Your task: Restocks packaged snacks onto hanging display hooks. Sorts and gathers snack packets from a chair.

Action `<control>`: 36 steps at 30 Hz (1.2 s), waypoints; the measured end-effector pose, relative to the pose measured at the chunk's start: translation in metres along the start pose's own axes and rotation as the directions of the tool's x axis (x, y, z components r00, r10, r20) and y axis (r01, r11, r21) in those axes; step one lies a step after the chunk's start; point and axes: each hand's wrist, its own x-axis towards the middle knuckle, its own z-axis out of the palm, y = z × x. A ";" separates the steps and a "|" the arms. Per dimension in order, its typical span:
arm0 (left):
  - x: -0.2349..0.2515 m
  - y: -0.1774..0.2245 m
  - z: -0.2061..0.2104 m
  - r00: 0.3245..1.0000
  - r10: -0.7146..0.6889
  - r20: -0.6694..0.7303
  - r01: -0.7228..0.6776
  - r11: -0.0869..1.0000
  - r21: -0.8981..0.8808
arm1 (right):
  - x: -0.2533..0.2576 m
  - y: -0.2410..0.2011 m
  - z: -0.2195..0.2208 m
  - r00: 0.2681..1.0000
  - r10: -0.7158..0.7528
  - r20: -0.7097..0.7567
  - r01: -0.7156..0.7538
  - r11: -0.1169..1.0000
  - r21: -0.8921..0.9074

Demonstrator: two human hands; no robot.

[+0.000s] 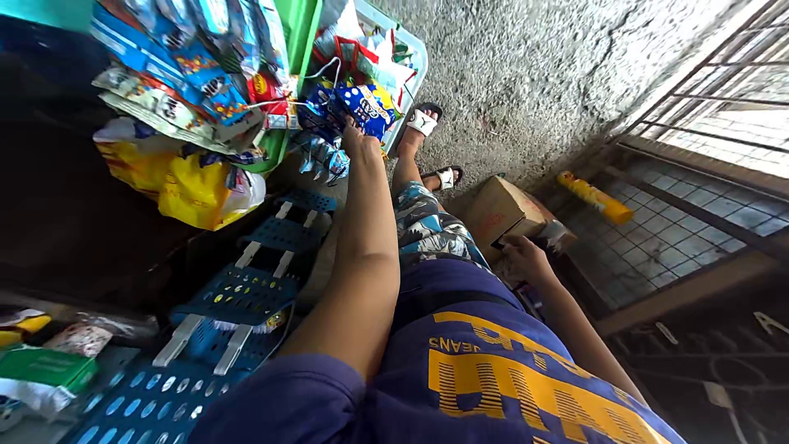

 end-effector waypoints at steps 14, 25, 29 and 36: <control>-0.039 0.046 0.021 0.997 0.050 0.067 -0.078 0.839 0.538 | 0.006 0.016 -0.031 0.998 -0.040 -0.039 0.038 0.998 -0.048; -0.031 0.010 0.020 0.998 0.027 0.051 -0.007 0.932 -0.363 | 0.013 0.007 -0.039 0.999 -0.040 0.010 0.040 0.991 -0.127; 0.003 0.006 0.019 0.998 0.001 0.066 0.025 0.919 -0.394 | 0.017 -0.020 -0.052 0.997 -0.080 -0.003 0.078 0.977 -0.196; 0.014 0.028 -0.024 0.993 -0.078 0.091 0.056 0.972 0.227 | 0.061 -0.093 -0.044 0.971 -0.234 0.044 0.238 0.948 -0.210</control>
